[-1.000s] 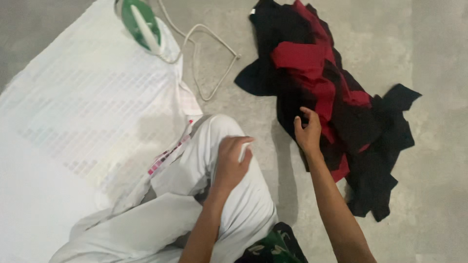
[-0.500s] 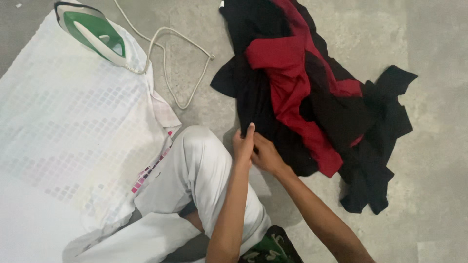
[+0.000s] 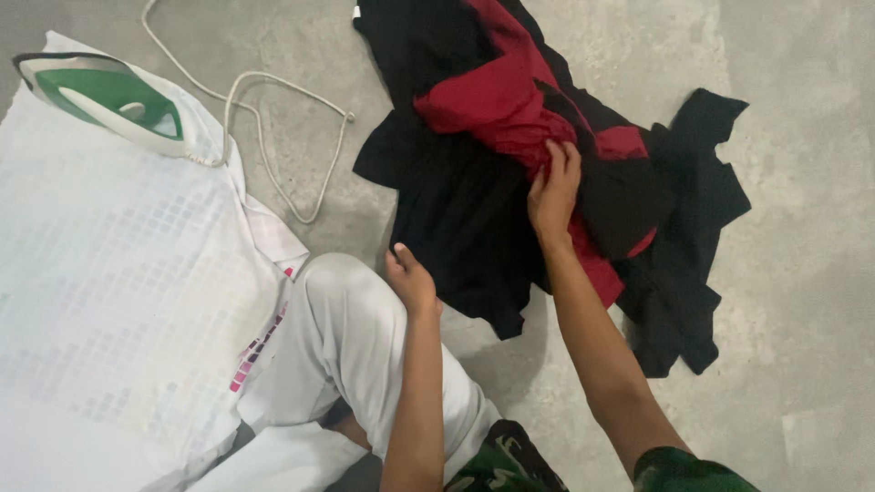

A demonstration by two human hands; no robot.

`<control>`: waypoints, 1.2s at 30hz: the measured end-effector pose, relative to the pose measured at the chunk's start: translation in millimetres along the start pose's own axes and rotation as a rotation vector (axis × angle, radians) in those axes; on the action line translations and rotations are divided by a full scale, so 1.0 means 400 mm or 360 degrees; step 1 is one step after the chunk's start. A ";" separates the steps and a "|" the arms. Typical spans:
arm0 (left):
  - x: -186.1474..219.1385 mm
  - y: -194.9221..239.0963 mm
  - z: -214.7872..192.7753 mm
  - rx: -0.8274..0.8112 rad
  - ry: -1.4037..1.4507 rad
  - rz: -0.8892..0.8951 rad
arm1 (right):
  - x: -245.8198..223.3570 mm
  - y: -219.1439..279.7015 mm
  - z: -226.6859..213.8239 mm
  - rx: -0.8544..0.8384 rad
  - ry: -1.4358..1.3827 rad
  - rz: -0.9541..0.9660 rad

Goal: The person irons a black t-shirt laid out on a white cloth on the floor. They use a green and white iron to smooth the fabric, then fold the shirt and place it aside. The person then picks up another black t-shirt from a pile and begins ironing it.

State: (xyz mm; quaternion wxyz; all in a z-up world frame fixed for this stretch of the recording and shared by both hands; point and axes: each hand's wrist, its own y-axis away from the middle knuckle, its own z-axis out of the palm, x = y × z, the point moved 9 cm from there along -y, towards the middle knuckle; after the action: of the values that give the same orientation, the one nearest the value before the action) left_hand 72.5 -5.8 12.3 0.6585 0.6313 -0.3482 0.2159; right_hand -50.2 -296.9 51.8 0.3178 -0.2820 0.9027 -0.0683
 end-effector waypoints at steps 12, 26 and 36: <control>-0.193 -0.006 0.034 -0.0679 -0.0546 -0.0458 | 0.069 0.029 0.029 -0.0949 -0.0023 -0.0023; -0.201 0.015 0.004 -0.0893 -0.0649 0.0282 | 0.132 -0.034 -0.012 -0.0596 -0.0643 -0.0162; -0.143 0.196 -0.058 -0.1186 -0.1326 0.0421 | 0.321 -0.117 0.062 0.0158 -0.0265 0.0172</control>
State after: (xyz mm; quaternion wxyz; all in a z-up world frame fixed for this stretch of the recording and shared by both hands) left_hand -17.8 34.6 24.7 0.6111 0.3396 -0.7068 -0.1079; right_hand -95.5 -405.3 -22.3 0.4086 -0.2215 0.8825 -0.0721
